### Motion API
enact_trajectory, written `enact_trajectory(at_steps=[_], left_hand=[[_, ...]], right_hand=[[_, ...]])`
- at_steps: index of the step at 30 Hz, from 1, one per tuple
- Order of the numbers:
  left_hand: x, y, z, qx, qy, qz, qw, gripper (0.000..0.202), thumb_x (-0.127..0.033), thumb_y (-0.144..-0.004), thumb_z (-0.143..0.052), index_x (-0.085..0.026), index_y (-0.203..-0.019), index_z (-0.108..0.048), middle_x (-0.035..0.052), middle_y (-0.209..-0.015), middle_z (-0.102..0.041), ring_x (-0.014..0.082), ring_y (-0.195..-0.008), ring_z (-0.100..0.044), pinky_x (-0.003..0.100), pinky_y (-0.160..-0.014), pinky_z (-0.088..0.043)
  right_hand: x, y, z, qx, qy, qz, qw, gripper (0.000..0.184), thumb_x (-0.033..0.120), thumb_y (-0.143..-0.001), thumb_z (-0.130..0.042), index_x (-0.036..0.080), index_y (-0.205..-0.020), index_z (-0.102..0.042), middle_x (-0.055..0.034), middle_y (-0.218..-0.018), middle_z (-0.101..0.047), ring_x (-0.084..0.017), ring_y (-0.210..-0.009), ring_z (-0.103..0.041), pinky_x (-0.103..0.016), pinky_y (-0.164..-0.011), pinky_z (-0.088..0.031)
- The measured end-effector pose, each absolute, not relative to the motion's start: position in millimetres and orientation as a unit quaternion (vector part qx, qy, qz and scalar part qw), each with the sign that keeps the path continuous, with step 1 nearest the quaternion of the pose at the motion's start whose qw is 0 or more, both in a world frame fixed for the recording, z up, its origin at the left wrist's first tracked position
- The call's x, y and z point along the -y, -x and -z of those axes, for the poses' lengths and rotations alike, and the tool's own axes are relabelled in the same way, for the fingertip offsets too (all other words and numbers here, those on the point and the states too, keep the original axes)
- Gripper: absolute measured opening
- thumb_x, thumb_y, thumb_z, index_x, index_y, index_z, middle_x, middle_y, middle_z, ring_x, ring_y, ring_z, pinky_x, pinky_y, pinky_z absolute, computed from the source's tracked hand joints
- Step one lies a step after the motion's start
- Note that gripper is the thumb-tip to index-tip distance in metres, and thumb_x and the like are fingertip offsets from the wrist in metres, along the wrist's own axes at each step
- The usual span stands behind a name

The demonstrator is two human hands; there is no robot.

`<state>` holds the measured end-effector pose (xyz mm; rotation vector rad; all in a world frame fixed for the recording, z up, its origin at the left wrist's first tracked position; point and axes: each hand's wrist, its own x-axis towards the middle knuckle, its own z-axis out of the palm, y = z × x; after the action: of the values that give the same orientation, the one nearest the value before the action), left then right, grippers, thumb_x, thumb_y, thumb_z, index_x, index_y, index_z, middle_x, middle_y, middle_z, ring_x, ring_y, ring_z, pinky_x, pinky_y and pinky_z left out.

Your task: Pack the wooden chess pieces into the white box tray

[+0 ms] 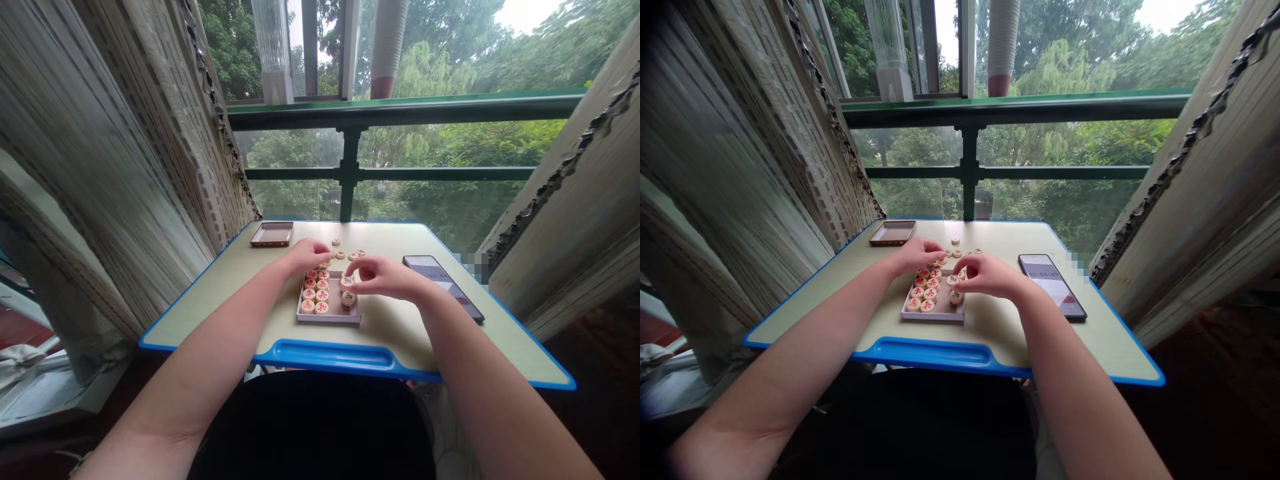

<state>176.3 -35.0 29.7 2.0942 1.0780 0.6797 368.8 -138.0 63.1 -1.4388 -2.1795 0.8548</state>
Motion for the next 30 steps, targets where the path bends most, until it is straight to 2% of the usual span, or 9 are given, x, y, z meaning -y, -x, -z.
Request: enact_trajectory(at_steps=[5, 12, 16, 20, 25, 30], left_hand=[[38, -178, -29, -0.4, -0.821, -0.255, 0.317, 0.037, -0.044, -0.07, -0.058, -0.01, -0.079, -0.07, 0.0051, -0.07, -0.067, 0.0149, -0.064, -0.057, 0.025, -0.058, -0.042], [48, -180, -38, -0.391, -0.82, -0.262, 0.326, 0.034, -0.041, -0.07, -0.06, -0.011, -0.081, -0.07, 0.006, -0.076, -0.068, 0.015, -0.068, -0.058, 0.024, -0.06, -0.043], [51, -180, -40, -0.391, -0.824, -0.262, 0.317, 0.031, -0.041, -0.07, -0.06, -0.011, -0.077, -0.069, 0.0041, -0.069, -0.065, 0.0126, -0.061, -0.054, 0.023, -0.056, -0.04], [49, -180, -39, -0.376, -0.838, -0.256, 0.3, 0.037, -0.047, -0.071, -0.057, -0.011, -0.062, -0.063, -0.0007, -0.052, -0.052, 0.0089, -0.05, -0.042, 0.022, -0.046, -0.031], [48, -179, -38, -0.373, -0.845, -0.26, 0.28, 0.04, -0.049, -0.072, -0.055, -0.012, -0.06, -0.06, -0.0022, -0.049, -0.047, 0.0083, -0.049, -0.038, 0.022, -0.046, -0.028], [48, -179, -38, -0.377, -0.853, -0.254, 0.255, 0.037, -0.046, -0.073, -0.054, -0.012, -0.061, -0.061, -0.0018, -0.05, -0.049, 0.0089, -0.05, -0.039, 0.022, -0.047, -0.029]], right_hand=[[150, -367, -74, 0.794, 0.501, -0.325, 0.113, 0.033, 0.038, -0.066, -0.067, 0.018, -0.092, -0.063, 0.0061, -0.059, -0.039, -0.008, -0.054, -0.036, -0.022, -0.049, -0.026], [153, -364, -74, 0.805, 0.51, -0.298, 0.049, 0.033, 0.038, -0.064, -0.067, 0.021, -0.092, -0.062, 0.0047, -0.064, -0.046, -0.009, -0.057, -0.041, -0.022, -0.051, -0.028], [154, -363, -74, 0.805, 0.515, -0.291, 0.037, 0.034, 0.04, -0.063, -0.067, 0.022, -0.092, -0.062, 0.0043, -0.066, -0.048, -0.01, -0.058, -0.043, -0.022, -0.052, -0.029], [156, -362, -76, 0.804, 0.523, -0.282, 0.03, 0.035, 0.041, -0.063, -0.067, 0.022, -0.092, -0.061, 0.004, -0.067, -0.049, -0.01, -0.058, -0.042, -0.022, -0.051, -0.029], [156, -361, -76, 0.807, 0.522, -0.276, 0.03, 0.035, 0.04, -0.064, -0.067, 0.022, -0.093, -0.061, 0.0035, -0.067, -0.049, -0.01, -0.058, -0.043, -0.022, -0.052, -0.029], [157, -361, -75, 0.811, 0.516, -0.271, 0.041, 0.032, 0.037, -0.064, -0.066, 0.022, -0.092, -0.062, 0.0028, -0.068, -0.049, -0.01, -0.058, -0.043, -0.022, -0.052, -0.031]])
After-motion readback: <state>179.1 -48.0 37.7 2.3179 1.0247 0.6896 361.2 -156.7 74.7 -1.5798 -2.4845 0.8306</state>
